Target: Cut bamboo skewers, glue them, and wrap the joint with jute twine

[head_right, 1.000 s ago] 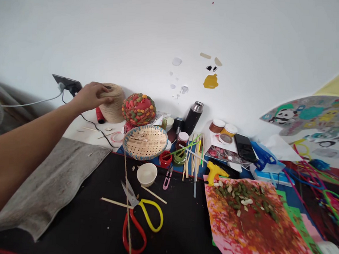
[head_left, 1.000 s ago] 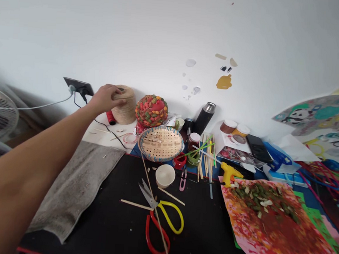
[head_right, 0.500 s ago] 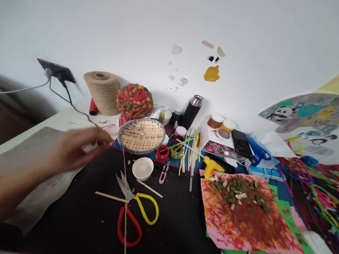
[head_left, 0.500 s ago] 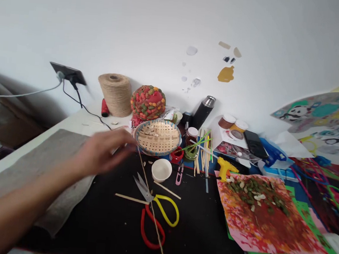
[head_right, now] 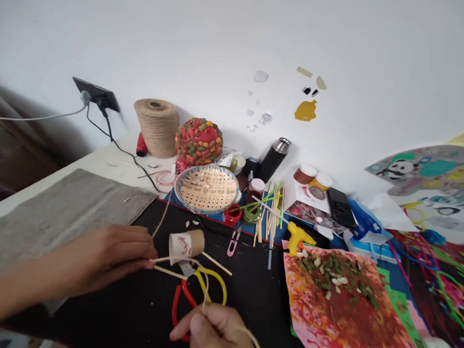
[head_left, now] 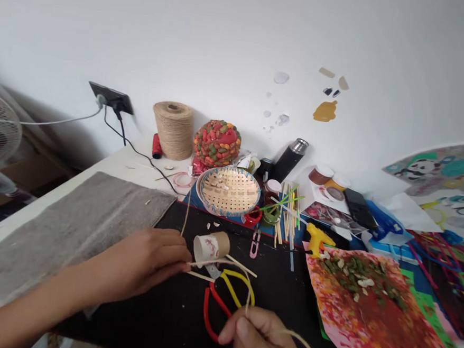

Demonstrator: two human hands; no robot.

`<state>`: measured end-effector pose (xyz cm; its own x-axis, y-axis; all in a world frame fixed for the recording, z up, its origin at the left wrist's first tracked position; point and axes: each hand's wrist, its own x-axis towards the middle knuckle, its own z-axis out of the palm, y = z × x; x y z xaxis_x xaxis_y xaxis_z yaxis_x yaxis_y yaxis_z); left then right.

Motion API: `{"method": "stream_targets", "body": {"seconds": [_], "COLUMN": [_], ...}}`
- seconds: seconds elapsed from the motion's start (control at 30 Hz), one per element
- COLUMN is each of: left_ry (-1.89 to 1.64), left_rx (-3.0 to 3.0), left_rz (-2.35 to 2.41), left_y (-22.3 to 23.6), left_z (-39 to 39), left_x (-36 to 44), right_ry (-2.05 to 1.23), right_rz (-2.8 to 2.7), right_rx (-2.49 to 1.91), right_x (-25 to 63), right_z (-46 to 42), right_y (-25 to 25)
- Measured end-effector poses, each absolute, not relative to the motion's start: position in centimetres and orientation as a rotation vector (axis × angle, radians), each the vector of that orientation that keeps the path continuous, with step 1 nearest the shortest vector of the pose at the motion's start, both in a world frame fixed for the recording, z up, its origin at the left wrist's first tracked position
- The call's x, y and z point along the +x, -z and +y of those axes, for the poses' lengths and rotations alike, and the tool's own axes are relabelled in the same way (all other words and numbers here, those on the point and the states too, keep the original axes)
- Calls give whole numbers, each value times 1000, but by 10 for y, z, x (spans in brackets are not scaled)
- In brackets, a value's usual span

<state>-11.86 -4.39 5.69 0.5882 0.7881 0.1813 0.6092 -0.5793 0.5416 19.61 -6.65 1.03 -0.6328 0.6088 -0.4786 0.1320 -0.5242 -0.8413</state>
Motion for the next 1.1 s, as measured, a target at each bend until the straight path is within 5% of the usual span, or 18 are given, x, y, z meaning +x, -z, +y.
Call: {"method": "stream_targets", "body": {"seconds": [0.6, 1.1], "left_ry": [-120, 29], "left_rx": [2088, 2860], "left_rz": [1847, 1415], "left_y": [-11, -41], "left_z": [-7, -1], "left_x": [-95, -68], "right_ry": [-2160, -2199], "right_rz": [-1186, -1138], "right_rx": [-1055, -1028], "right_x": [123, 130], "right_z": [-62, -65], "right_y": [18, 19]}}
